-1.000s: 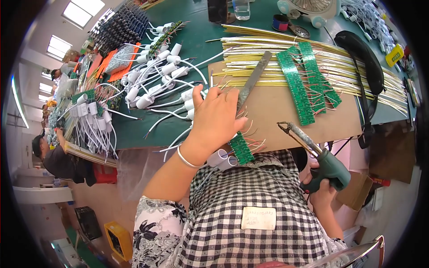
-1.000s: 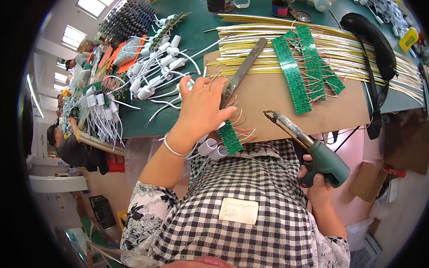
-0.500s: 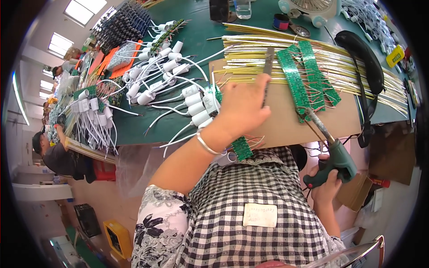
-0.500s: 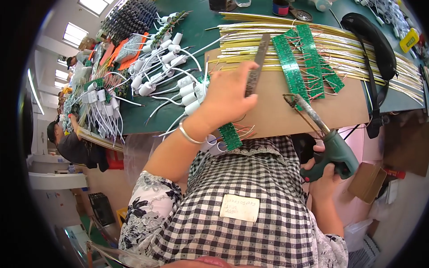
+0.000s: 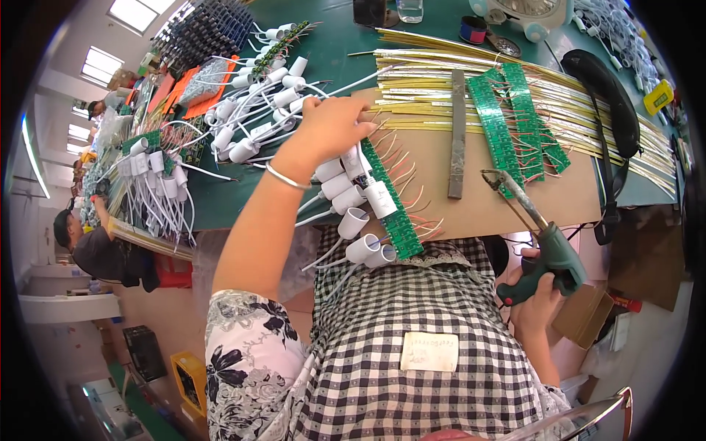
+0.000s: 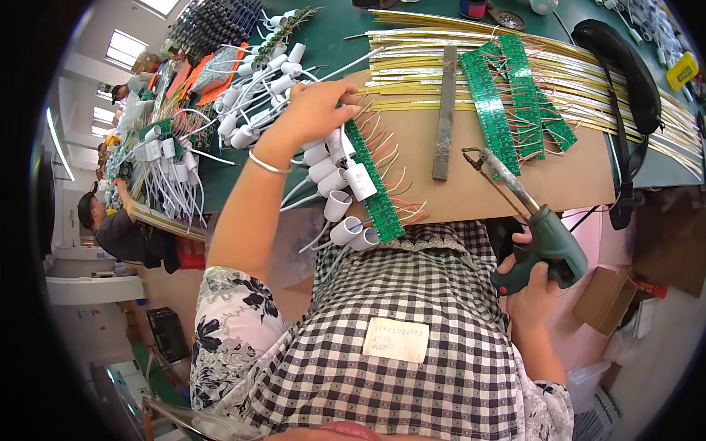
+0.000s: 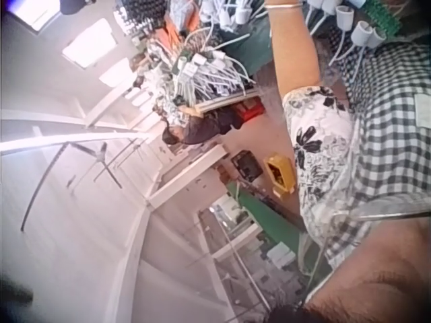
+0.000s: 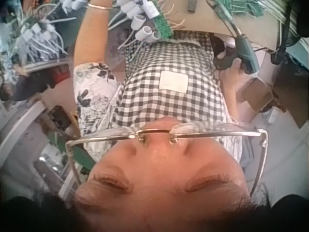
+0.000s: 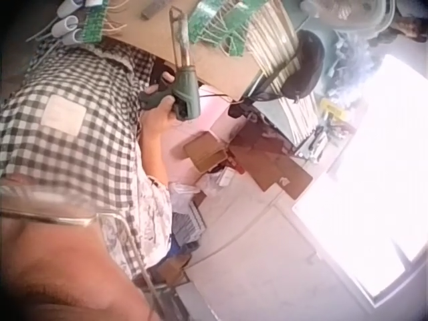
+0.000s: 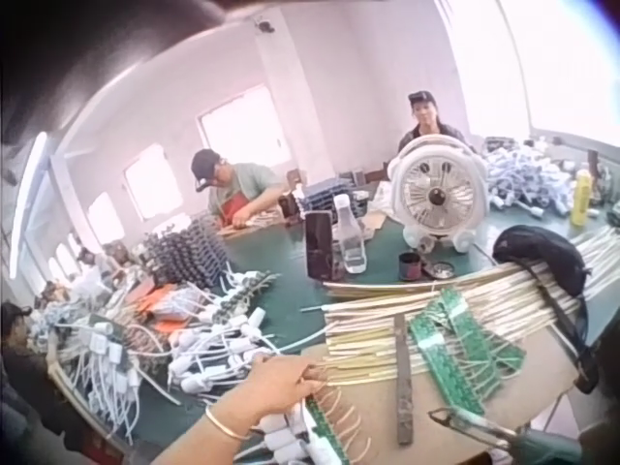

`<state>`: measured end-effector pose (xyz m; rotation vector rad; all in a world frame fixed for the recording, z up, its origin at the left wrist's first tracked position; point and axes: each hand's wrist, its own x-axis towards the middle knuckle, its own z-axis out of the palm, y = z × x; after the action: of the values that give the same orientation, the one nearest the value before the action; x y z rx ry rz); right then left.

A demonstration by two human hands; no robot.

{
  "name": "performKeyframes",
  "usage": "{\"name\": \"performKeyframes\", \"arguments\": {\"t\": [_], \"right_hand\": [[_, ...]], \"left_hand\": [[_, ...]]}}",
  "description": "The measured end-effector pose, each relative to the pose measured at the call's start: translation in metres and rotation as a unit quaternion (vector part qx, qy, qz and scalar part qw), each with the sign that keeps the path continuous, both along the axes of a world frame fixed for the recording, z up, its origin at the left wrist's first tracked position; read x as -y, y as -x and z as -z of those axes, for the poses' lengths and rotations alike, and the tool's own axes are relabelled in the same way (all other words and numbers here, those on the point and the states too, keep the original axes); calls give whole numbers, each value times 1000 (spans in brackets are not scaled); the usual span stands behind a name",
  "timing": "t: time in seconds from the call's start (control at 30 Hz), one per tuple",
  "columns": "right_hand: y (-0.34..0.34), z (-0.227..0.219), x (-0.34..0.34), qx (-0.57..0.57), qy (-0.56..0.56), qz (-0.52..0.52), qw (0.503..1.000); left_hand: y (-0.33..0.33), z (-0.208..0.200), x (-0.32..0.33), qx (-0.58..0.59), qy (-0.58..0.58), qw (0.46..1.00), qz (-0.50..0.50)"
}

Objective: The person solders wires from white cylindrical casings onto green circuit boards using a soldering iron, positioning each component by hand.

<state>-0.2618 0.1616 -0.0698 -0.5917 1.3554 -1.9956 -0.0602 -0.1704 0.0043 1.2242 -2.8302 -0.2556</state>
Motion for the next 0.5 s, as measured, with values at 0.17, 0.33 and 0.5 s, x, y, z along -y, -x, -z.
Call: {"name": "performKeyframes", "arguments": {"t": [0.17,0.33,0.5], "right_hand": [[-5,-1,-4,0,14,-9,1000],[-5,-2,-6,2,2,-17,1000],[-4,-11,-9,-26,17,-44,999]], "left_hand": [[-1,-8,26,94,-116,989,25],[-2,-17,26,72,-244,967,6],[-37,-61,-2,-93,-148,976,129]]}}
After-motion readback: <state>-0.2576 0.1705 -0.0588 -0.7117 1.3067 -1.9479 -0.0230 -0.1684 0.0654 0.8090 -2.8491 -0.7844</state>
